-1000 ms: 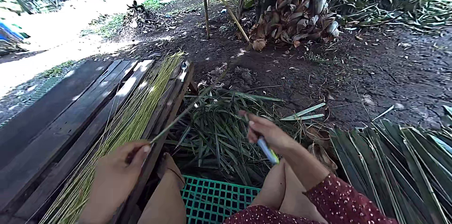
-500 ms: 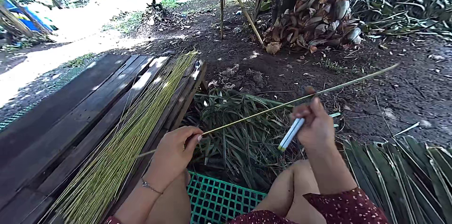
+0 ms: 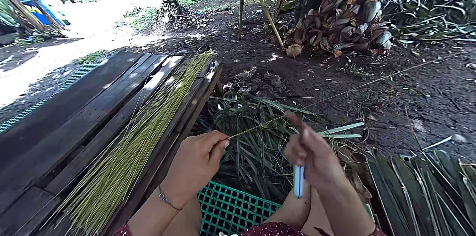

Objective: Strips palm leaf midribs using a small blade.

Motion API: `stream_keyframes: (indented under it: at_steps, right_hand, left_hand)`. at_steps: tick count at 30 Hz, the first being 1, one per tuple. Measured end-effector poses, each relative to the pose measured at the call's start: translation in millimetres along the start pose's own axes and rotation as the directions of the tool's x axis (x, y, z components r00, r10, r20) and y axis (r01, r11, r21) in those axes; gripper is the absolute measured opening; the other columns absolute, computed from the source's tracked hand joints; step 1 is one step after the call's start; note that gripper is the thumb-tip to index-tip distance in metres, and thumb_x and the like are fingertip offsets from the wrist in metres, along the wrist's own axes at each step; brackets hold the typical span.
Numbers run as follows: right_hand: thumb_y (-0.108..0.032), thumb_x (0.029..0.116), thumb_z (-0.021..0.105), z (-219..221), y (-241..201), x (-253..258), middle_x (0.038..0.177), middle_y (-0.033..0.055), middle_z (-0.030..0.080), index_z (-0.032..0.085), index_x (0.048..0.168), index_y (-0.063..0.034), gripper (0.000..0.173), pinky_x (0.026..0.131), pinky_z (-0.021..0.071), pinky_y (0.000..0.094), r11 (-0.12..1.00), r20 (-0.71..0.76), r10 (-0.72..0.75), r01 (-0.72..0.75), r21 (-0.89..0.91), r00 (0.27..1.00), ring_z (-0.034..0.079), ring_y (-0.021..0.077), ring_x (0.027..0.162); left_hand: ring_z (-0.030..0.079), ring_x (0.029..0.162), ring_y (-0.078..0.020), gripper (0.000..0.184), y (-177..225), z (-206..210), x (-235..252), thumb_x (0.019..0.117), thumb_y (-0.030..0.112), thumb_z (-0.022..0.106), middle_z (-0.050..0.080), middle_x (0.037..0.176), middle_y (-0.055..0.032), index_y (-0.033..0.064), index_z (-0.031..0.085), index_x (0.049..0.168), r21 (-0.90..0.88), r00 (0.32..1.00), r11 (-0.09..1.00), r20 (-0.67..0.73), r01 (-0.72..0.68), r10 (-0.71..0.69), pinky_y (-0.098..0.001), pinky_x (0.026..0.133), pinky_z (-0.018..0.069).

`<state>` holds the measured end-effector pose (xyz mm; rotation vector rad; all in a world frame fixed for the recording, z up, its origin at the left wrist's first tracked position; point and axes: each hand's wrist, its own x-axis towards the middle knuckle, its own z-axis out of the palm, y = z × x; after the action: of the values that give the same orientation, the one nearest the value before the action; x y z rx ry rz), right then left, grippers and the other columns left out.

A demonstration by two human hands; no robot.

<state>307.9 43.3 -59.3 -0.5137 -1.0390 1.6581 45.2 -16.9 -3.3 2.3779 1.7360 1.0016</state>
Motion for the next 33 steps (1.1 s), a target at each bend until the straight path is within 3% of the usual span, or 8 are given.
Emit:
stream_keyframes:
  at_steps: [3, 8, 11, 15, 19, 26, 29, 33]
  right_hand:
    - [-0.031, 0.1054, 0.052, 39.6, 14.6, -9.7, 0.062, -0.018, 0.049, 0.044, 0.148, -0.003, 0.051, 0.051, 0.0413, 0.0122, 0.99, 0.285, 0.095, -0.121, 0.077, 0.954, 0.046, -0.0061, 0.051]
    - [-0.021, 0.1072, 0.046, 65.4, 21.1, -12.8, 0.064, -0.0169, 0.048, 0.052, 0.138, -0.0054, 0.035, 0.051, 0.0383, 0.011, 0.966, 0.338, 0.11, -0.181, 0.185, 0.935, 0.044, -0.0064, 0.053]
    - [-0.017, 0.1068, 0.045, 70.0, 21.4, -15.6, 0.062, -0.0158, 0.048, 0.06, 0.126, -0.0074, 0.026, 0.051, 0.0377, 0.0105, 0.969, 0.286, 0.098, -0.157, 0.189, 0.953, 0.044, -0.0065, 0.052]
    - [-0.013, 0.1055, 0.046, 76.0, 21.9, -17.3, 0.063, -0.015, 0.048, 0.059, 0.131, 0.0001, 0.032, 0.05, 0.0377, 0.01, 0.981, 0.21, 0.044, -0.082, 0.175, 0.977, 0.044, -0.0068, 0.053]
    - [-0.011, 0.1056, 0.045, 79.5, 22.3, -14.7, 0.062, -0.0144, 0.048, 0.065, 0.122, -0.0003, 0.028, 0.05, 0.0371, 0.0103, 0.989, 0.129, -0.027, 0.008, 0.145, 0.991, 0.044, -0.0068, 0.053]
    - [-0.015, 0.1115, 0.025, 31.3, 10.6, 17.5, 0.052, -0.0095, 0.046, 0.06, 0.133, -0.0044, 0.042, 0.048, 0.0451, 0.0151, 0.989, -0.294, -0.061, 0.097, 0.109, 0.954, 0.046, -0.0008, 0.043]
    - [-0.018, 0.1086, 0.032, 38.8, 12.3, 1.7, 0.056, -0.0138, 0.049, 0.055, 0.137, -0.0072, 0.038, 0.05, 0.0423, 0.0137, 0.987, -0.019, 0.019, -0.015, 0.161, 1.0, 0.046, -0.0042, 0.048]
    - [-0.023, 0.1062, 0.05, 59.8, 23.1, -13.3, 0.062, -0.0188, 0.048, 0.052, 0.141, -0.0011, 0.042, 0.051, 0.0375, 0.0113, 0.965, 0.34, 0.066, -0.147, 0.218, 0.938, 0.044, -0.0077, 0.052]
  left_hand:
    - [0.063, 0.062, -0.0049, 0.028, 19.6, 0.4, 4.1, 0.1003, 0.027, 0.052, 0.068, 0.071, 0.002, 0.0119, 0.075, 0.094, 0.027, 1.0, 0.999, 0.01, 0.027, -0.027, -0.022, 0.059, 0.0518]
    - [0.059, 0.056, -0.0086, 0.024, 36.9, 1.6, 5.4, 0.0976, 0.024, 0.053, 0.064, 0.067, 0.0009, 0.012, 0.072, 0.09, 0.063, 0.998, 0.996, -0.028, -0.063, 0.064, -0.0245, 0.051, 0.0469]
    - [0.058, 0.055, -0.0091, 0.023, 39.1, 5.9, 2.3, 0.0983, 0.022, 0.051, 0.064, 0.068, 0.0, 0.0114, 0.071, 0.092, 0.066, 0.992, 0.992, -0.054, -0.109, 0.112, -0.0245, 0.05, 0.0452]
    - [0.059, 0.053, -0.0163, 0.026, 40.9, 10.4, 0.9, 0.1007, 0.016, 0.049, 0.062, 0.064, -0.0056, 0.0059, 0.067, 0.086, 0.219, 0.955, 0.945, -0.115, -0.244, 0.273, -0.0276, 0.047, 0.0442]
    - [0.06, 0.054, -0.0214, 0.025, 41.7, 7.8, 2.0, 0.1006, 0.011, 0.048, 0.062, 0.064, -0.0091, 0.0027, 0.067, 0.086, 0.365, 0.9, 0.864, -0.13, -0.347, 0.416, -0.0304, 0.046, 0.0432]
    - [0.058, 0.053, -0.0199, 0.028, 35.1, -0.9, -13.1, 0.1035, 0.014, 0.045, 0.061, 0.064, -0.0078, 0.0046, 0.066, 0.088, 0.368, 0.911, 0.877, -0.149, -0.311, 0.385, -0.03, 0.045, 0.0411]
    - [0.06, 0.053, -0.0203, 0.028, 35.6, 1.1, -10.8, 0.1033, 0.014, 0.045, 0.062, 0.064, -0.0084, 0.0043, 0.066, 0.087, 0.364, 0.917, 0.881, -0.142, -0.302, 0.373, -0.0303, 0.045, 0.0421]
    - [0.058, 0.052, -0.019, 0.028, 34.8, 1.4, -12.3, 0.1033, 0.015, 0.045, 0.061, 0.064, -0.0081, 0.0044, 0.066, 0.088, 0.328, 0.922, 0.895, -0.139, -0.302, 0.362, -0.0293, 0.045, 0.0412]
